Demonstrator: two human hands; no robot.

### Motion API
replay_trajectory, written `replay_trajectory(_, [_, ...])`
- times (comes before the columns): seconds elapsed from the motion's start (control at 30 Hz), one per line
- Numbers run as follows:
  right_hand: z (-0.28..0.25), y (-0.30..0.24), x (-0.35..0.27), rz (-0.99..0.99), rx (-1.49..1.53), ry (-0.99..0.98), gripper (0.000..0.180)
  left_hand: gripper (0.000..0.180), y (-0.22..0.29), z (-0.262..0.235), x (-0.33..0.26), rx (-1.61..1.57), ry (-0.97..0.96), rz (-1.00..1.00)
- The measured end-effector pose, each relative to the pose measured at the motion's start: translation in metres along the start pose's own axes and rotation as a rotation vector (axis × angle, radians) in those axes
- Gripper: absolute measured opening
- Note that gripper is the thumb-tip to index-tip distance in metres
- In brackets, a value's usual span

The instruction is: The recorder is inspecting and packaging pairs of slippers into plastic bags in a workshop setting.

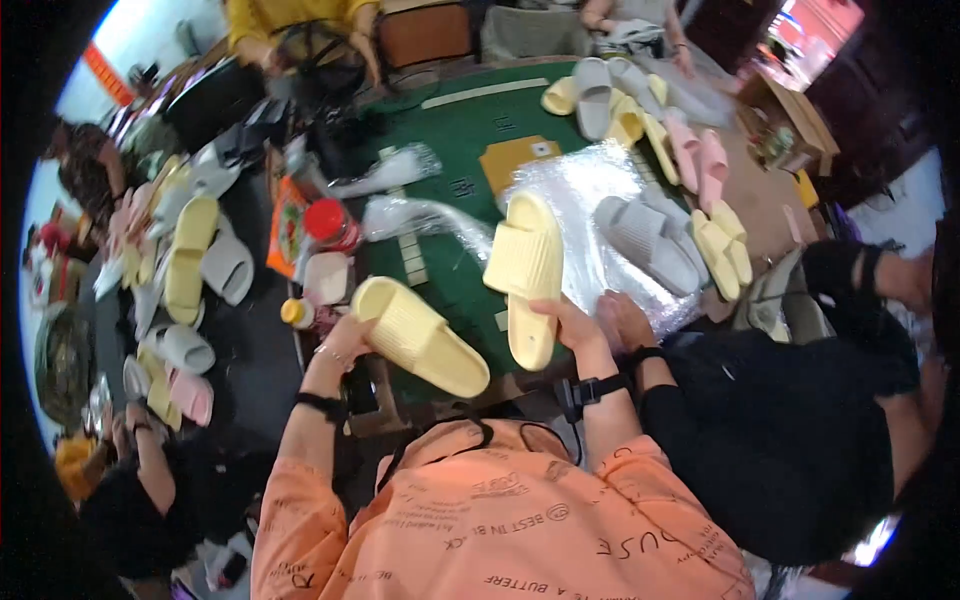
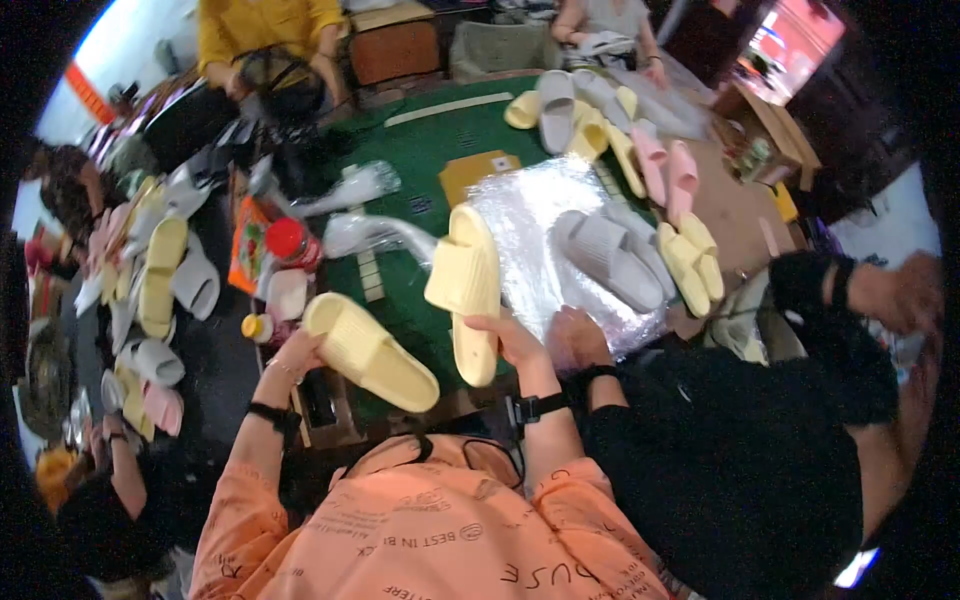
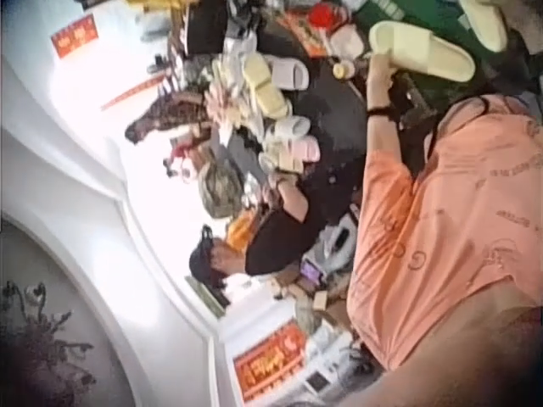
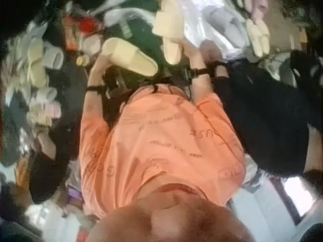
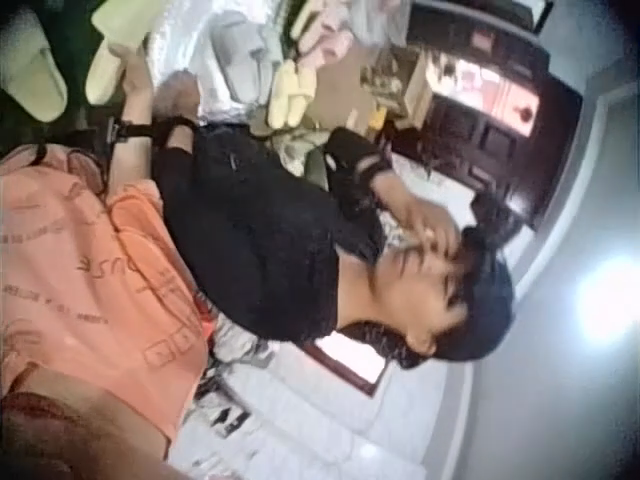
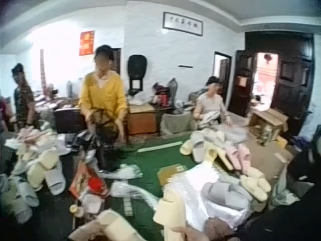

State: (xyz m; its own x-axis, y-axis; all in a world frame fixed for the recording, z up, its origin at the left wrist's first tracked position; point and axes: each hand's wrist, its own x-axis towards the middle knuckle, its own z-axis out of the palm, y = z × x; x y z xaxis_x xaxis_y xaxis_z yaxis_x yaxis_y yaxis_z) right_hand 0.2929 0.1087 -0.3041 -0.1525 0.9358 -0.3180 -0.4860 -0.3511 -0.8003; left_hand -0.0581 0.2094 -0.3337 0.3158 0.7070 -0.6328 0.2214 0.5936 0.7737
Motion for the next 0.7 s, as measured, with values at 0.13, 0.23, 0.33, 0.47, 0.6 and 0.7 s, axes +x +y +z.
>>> replay_trajectory(0.13, [-0.007,0.062,0.018,0.440,0.032,-0.017,0.046,0.029,-0.020,0.026,0.034,0.163,-0.034,-0.020])
replay_trajectory(0.23, [0.004,0.092,0.031,0.416,0.004,0.048,0.049,0.028,-0.072,0.009,0.067,0.281,0.121,-0.035])
replay_trajectory(0.33, [-0.030,0.148,0.043,0.021,-0.495,0.323,0.050,0.025,-0.066,0.036,0.073,0.204,0.374,0.006])
replay_trajectory(0.47, [-0.025,0.158,0.052,0.108,-0.705,0.470,0.039,0.024,-0.070,0.029,0.088,0.565,0.428,0.193])
replay_trajectory(0.6, [-0.017,0.149,0.057,0.108,-0.885,0.320,0.038,0.024,-0.075,0.012,0.109,0.161,0.431,0.205])
replay_trajectory(0.7, [-0.035,0.154,0.049,0.021,-1.124,0.408,0.040,0.026,-0.059,0.033,0.104,0.374,0.430,0.219])
